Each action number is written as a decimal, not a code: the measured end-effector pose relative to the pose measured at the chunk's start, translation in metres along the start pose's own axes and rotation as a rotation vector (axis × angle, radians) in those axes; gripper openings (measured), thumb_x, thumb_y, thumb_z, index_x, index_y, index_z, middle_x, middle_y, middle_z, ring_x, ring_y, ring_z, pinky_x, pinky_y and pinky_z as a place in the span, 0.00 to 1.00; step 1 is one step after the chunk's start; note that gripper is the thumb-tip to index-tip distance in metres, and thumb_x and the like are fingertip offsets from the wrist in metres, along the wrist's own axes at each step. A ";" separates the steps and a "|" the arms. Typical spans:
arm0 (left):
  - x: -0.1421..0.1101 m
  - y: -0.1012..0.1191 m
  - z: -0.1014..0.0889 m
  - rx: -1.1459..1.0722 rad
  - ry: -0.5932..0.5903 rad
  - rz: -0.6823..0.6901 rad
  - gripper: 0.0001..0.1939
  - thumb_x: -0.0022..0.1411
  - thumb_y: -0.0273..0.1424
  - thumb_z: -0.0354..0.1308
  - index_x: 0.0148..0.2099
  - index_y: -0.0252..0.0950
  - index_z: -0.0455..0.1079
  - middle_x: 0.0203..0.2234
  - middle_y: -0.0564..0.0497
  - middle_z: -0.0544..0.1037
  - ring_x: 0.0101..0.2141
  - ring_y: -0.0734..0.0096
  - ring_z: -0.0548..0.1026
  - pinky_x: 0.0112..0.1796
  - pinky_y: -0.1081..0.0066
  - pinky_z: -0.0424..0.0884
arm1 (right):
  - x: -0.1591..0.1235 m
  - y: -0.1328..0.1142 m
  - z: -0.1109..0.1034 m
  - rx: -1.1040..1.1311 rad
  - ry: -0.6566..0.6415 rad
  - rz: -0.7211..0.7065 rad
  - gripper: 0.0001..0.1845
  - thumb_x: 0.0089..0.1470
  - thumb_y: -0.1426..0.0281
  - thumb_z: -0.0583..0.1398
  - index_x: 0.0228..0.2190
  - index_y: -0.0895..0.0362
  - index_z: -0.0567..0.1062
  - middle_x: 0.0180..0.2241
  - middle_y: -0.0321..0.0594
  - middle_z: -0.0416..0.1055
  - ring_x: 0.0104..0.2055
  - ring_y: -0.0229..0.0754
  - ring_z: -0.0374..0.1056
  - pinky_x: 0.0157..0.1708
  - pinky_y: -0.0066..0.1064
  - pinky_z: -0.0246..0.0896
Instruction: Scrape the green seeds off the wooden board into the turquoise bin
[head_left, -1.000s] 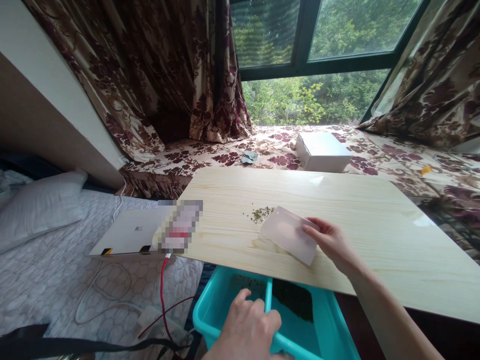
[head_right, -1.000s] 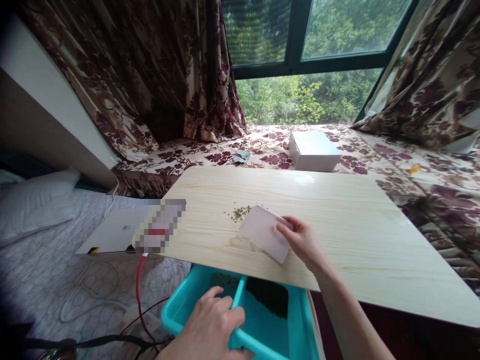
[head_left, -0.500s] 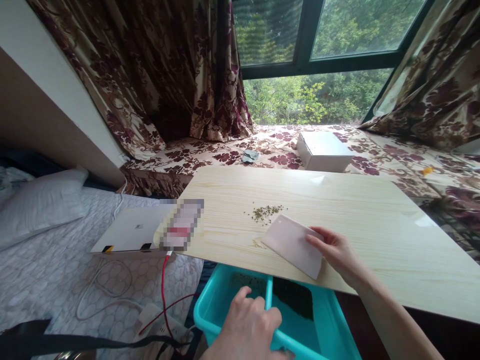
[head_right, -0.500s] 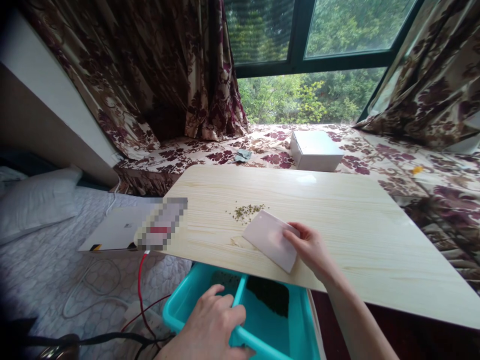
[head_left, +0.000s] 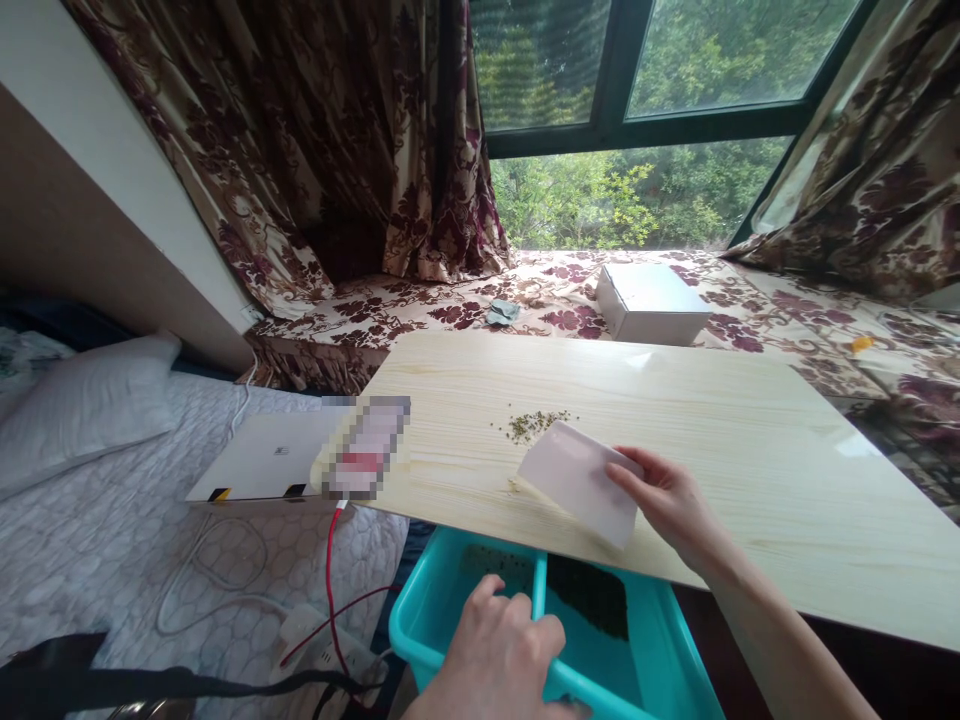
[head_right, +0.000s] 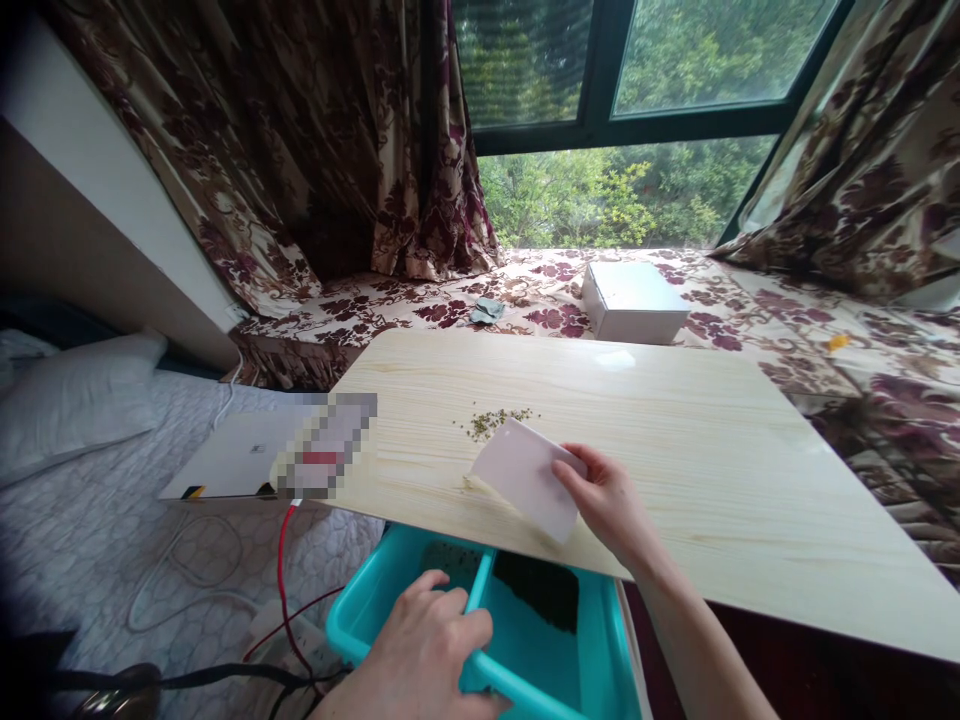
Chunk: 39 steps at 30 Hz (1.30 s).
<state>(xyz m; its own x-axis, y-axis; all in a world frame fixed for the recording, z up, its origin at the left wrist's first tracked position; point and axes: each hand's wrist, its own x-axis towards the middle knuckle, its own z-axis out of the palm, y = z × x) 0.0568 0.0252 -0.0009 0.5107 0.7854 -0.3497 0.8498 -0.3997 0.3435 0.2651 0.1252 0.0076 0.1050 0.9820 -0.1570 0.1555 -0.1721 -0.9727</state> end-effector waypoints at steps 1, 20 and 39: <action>0.000 0.000 0.000 0.002 0.003 0.001 0.20 0.50 0.51 0.62 0.36 0.39 0.74 0.29 0.48 0.77 0.37 0.60 0.75 0.52 0.58 0.61 | 0.004 0.000 0.001 -0.008 0.016 0.007 0.20 0.39 0.58 0.66 0.32 0.58 0.78 0.27 0.42 0.78 0.27 0.44 0.71 0.22 0.29 0.65; -0.017 -0.025 0.016 -0.053 0.225 -0.113 0.16 0.42 0.44 0.68 0.28 0.39 0.73 0.24 0.51 0.74 0.32 0.60 0.74 0.46 0.60 0.67 | 0.017 -0.013 -0.014 -0.281 0.235 -0.327 0.19 0.46 0.60 0.62 0.37 0.60 0.79 0.25 0.43 0.77 0.24 0.43 0.70 0.22 0.31 0.64; -0.016 -0.044 0.030 -0.082 0.258 -0.059 0.18 0.42 0.47 0.69 0.30 0.41 0.72 0.25 0.54 0.74 0.33 0.61 0.74 0.49 0.57 0.65 | 0.023 -0.012 0.011 -0.472 -0.024 -0.655 0.11 0.56 0.67 0.55 0.36 0.53 0.77 0.36 0.40 0.80 0.39 0.44 0.75 0.40 0.33 0.69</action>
<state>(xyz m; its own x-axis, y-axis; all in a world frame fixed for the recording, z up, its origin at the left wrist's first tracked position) 0.0155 0.0163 -0.0363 0.4017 0.9048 -0.1417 0.8586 -0.3182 0.4018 0.2549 0.1507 0.0138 -0.1716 0.8955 0.4107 0.5769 0.4293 -0.6949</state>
